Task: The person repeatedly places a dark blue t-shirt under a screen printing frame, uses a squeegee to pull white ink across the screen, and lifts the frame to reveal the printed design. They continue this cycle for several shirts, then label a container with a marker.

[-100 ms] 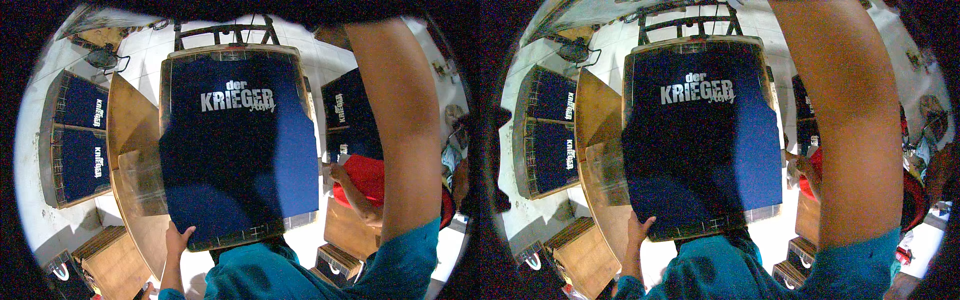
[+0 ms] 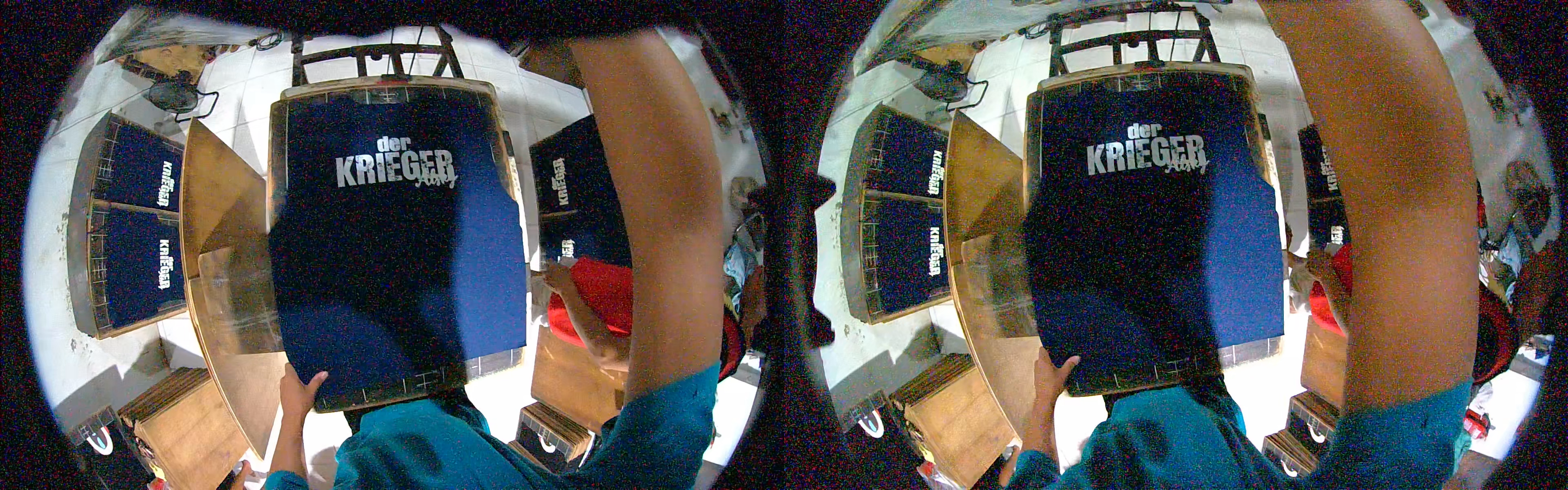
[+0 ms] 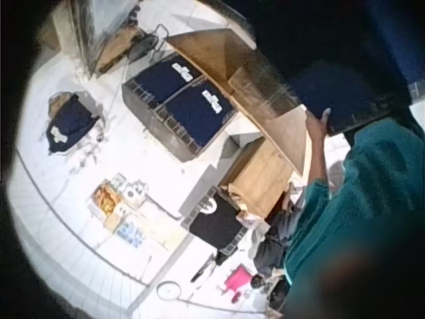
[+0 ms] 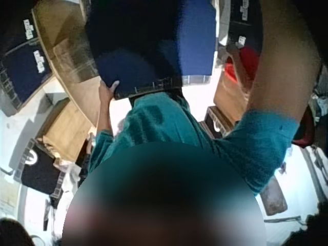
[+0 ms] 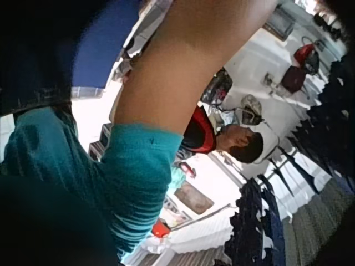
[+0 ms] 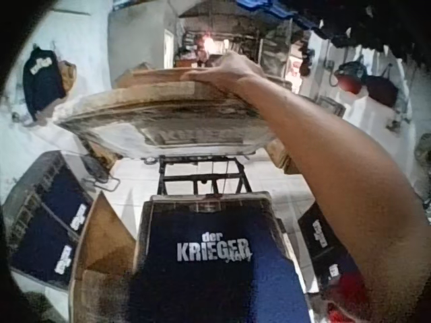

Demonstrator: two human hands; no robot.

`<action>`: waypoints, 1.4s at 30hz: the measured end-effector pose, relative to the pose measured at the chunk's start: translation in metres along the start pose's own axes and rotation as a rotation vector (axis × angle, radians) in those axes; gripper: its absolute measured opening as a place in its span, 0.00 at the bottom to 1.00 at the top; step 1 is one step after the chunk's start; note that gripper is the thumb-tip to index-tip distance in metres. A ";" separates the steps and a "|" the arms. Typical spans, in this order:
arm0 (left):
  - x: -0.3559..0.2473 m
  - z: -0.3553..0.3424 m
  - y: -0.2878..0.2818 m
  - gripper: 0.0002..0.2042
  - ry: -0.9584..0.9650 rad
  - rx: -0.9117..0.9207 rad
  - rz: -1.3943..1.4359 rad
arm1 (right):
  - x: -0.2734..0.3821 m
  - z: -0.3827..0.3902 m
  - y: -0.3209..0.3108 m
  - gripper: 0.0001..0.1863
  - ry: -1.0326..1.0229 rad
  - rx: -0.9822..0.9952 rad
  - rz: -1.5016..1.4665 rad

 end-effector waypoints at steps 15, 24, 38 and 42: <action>0.006 0.002 -0.007 0.39 -0.011 0.044 -0.052 | 0.006 0.007 -0.006 0.40 -0.088 -0.029 -0.184; 0.009 -0.011 -0.005 0.42 -0.023 0.130 -0.177 | 0.014 0.001 -0.011 0.39 -0.019 -0.027 -0.121; -0.008 -0.023 -0.020 0.45 0.102 0.041 -0.497 | 0.001 -0.010 -0.010 0.36 0.038 0.011 -0.099; -0.057 -0.065 -0.062 0.47 -0.002 0.409 -0.800 | -0.010 -0.007 -0.011 0.35 0.014 0.014 -0.110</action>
Point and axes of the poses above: each hand's wrist, its own z-axis away from the middle knuckle, its own y-axis out of the palm, x = y × z, the point moved 2 cm from there along -z, towards the middle knuckle, and after that the axes turned 9 degrees about -z, right-handed, at the moved point
